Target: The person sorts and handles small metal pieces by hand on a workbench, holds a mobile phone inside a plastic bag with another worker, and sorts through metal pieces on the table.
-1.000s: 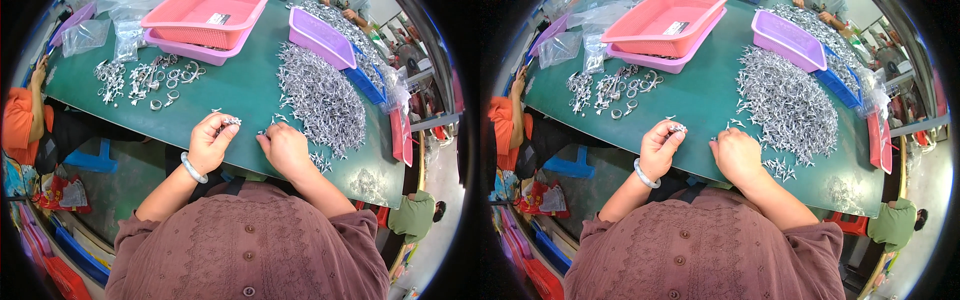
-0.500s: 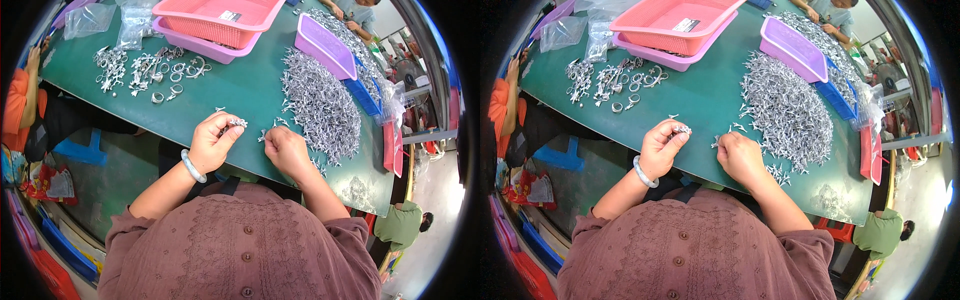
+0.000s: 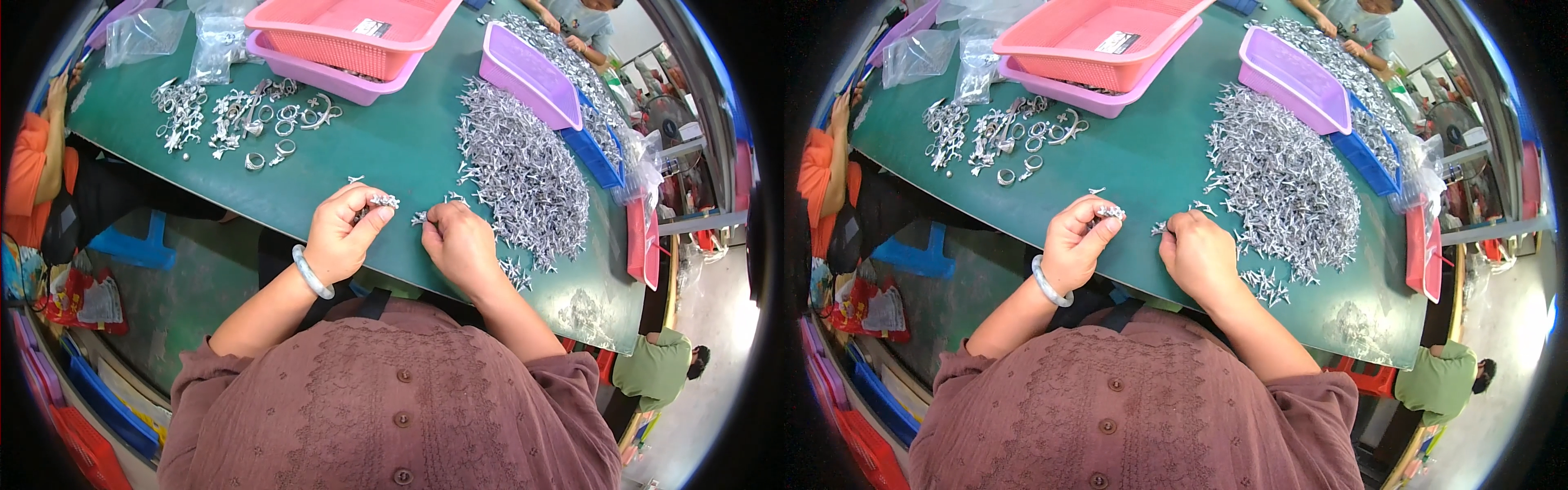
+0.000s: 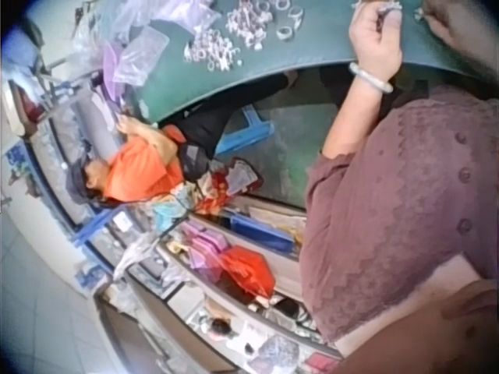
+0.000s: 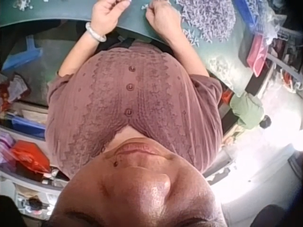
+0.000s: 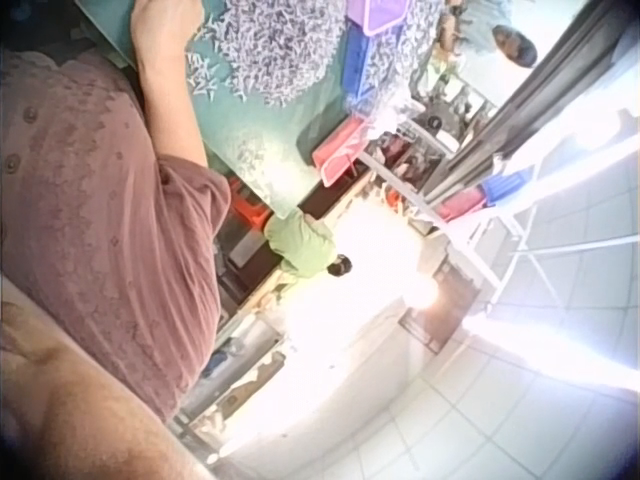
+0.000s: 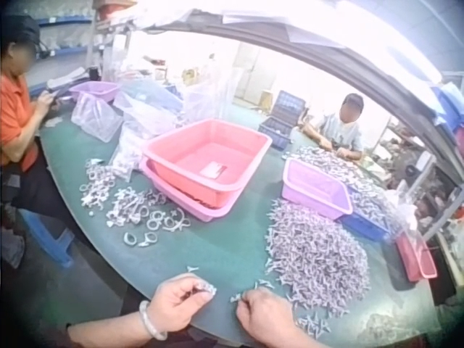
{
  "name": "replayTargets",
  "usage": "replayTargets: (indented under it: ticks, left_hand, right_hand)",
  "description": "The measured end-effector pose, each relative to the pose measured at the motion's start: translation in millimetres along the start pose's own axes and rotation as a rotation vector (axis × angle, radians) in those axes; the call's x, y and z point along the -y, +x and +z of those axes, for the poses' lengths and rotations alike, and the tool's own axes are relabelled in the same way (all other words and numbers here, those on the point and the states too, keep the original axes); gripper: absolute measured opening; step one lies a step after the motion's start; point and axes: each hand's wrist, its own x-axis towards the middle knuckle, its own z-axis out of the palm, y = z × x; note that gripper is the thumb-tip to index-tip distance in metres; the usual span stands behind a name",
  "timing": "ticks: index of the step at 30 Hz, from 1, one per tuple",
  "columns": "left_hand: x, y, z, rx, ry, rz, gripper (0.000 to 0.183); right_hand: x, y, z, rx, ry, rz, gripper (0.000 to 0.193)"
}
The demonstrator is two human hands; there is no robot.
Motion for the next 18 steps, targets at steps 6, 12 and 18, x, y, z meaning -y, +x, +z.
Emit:
replayTargets:
  ticks: [6, 12, 18]
  left_hand:
    - [3, -1, -2, 0.004, -0.014, 0.011, 0.007]
    - [1, 0, -1, -0.007, -0.007, 0.023, 0.007]
    - [0, -1, -1, -0.011, -0.007, 0.006, 0.006]
  right_hand:
    - [12, 5, -5, 0.058, -0.126, -0.015, 0.014]
    - [11, 7, -3, 0.106, -0.118, -0.057, 0.013]
    - [5, 12, 0, 0.139, -0.122, -0.127, 0.012]
